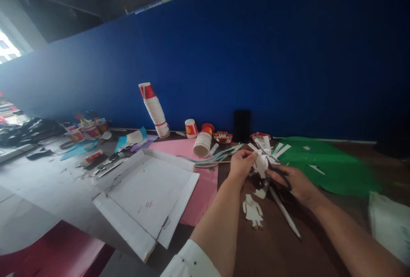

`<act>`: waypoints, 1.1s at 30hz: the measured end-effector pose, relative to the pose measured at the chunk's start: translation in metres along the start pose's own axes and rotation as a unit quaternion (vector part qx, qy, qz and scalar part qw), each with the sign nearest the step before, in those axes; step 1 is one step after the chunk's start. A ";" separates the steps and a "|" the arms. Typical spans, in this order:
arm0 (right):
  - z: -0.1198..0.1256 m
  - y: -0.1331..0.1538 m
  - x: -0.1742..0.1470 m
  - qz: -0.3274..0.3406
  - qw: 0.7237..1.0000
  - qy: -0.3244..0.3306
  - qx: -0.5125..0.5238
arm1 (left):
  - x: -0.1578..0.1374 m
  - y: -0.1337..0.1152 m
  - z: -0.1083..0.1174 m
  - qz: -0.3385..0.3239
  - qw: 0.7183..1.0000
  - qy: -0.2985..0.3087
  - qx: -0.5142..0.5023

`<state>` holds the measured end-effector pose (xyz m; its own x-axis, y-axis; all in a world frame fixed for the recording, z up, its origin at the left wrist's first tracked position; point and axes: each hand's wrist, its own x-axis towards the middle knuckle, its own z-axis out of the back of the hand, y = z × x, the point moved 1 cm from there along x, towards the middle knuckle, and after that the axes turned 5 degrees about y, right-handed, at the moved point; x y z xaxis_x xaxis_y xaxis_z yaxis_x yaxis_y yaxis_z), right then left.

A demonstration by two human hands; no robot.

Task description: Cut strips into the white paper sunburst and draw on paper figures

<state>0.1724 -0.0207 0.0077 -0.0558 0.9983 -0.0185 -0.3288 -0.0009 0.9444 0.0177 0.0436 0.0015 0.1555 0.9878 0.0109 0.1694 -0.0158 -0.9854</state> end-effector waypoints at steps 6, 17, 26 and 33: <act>-0.001 0.004 -0.003 -0.002 1.000 0.004 0.004 | 0.000 -0.002 0.001 -0.016 0.999 0.001 0.029; 0.000 0.002 -0.001 -0.019 1.000 0.009 0.008 | 0.001 -0.002 0.004 -0.028 0.999 -0.003 0.040; 0.001 0.006 0.000 0.011 0.999 0.016 -0.027 | 0.001 -0.003 0.005 -0.025 0.999 -0.009 0.045; -0.001 0.011 -0.003 0.003 1.000 0.014 -0.026 | 0.005 0.002 0.006 -0.018 0.999 -0.009 0.036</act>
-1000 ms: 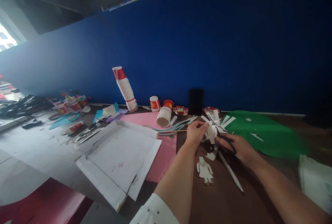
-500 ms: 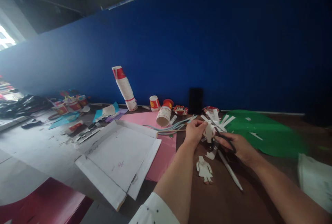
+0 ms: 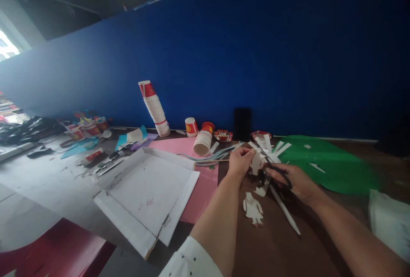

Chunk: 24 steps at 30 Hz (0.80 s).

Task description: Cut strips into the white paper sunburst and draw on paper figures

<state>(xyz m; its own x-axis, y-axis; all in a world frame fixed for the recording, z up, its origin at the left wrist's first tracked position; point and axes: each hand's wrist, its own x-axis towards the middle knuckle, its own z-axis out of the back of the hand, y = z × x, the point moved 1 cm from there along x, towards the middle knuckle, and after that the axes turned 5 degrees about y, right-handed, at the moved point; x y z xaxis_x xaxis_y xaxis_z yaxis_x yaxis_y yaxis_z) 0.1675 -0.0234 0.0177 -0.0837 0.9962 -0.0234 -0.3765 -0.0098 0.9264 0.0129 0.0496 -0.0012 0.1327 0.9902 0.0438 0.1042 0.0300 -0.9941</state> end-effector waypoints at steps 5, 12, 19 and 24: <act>-0.001 0.000 0.000 -0.006 1.000 0.005 0.012 | 0.003 0.003 0.001 -0.002 1.000 -0.009 0.002; 0.000 -0.001 0.001 -0.003 1.000 0.000 -0.002 | 0.002 0.001 0.000 -0.003 1.000 -0.008 0.007; -0.002 -0.002 0.001 -0.011 1.000 0.004 0.006 | 0.003 0.004 0.001 0.003 1.000 -0.009 -0.015; 0.000 -0.003 0.002 -0.007 1.000 0.016 0.011 | 0.005 0.004 0.002 0.007 0.999 -0.017 -0.027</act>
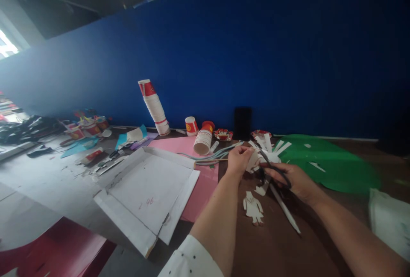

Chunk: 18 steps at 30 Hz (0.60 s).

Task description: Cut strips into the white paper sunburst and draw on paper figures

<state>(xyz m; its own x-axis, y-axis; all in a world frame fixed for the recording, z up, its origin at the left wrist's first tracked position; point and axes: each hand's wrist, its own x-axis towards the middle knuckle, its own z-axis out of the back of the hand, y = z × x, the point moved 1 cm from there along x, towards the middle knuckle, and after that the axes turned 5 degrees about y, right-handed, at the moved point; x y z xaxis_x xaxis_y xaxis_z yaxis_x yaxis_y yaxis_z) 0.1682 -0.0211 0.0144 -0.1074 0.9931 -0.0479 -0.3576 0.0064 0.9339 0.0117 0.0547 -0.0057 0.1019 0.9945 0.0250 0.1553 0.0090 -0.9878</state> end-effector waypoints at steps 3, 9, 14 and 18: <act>0.001 -0.003 0.001 0.005 1.000 0.001 -0.004 | 0.000 -0.002 0.000 0.015 1.000 0.000 -0.012; 0.000 -0.004 0.001 0.006 1.000 0.003 -0.020 | -0.002 -0.006 0.001 0.012 1.000 -0.007 0.013; 0.000 -0.005 0.001 0.013 1.000 0.004 -0.023 | -0.006 -0.013 0.001 0.019 1.000 -0.010 0.000; 0.000 -0.005 0.002 0.005 1.000 0.004 -0.024 | -0.007 -0.016 0.001 0.014 1.000 -0.016 -0.001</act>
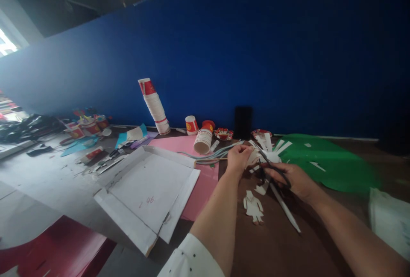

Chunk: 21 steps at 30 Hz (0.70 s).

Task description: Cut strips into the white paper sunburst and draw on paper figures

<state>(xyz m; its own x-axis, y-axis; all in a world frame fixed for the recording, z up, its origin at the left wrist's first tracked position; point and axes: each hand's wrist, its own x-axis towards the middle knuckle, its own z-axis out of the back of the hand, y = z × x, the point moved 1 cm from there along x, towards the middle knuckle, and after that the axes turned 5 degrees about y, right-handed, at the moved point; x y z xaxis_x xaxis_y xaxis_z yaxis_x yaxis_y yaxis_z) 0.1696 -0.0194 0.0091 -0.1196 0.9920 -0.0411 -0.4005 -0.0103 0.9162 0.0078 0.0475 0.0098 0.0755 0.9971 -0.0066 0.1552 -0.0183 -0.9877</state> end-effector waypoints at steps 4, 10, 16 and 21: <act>0.000 0.003 0.000 -0.004 1.000 0.002 -0.011 | 0.003 0.004 0.001 -0.018 1.000 -0.005 0.002; 0.000 0.000 0.000 -0.010 1.000 -0.002 -0.015 | 0.008 0.014 -0.001 0.004 0.998 -0.013 -0.068; 0.001 -0.001 -0.001 0.003 1.000 -0.015 0.002 | 0.003 0.022 -0.006 0.098 0.982 0.090 -0.137; 0.000 -0.005 0.001 -0.005 1.000 -0.014 0.009 | 0.002 0.022 -0.004 0.090 0.973 0.110 -0.183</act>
<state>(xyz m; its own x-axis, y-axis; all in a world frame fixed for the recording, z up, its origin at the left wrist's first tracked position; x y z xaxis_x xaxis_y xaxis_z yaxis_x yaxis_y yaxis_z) 0.1716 -0.0187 0.0044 -0.0908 0.9951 -0.0399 -0.3848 0.0019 0.9230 0.0152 0.0487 -0.0113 0.3356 0.9366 -0.1005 0.4577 -0.2554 -0.8517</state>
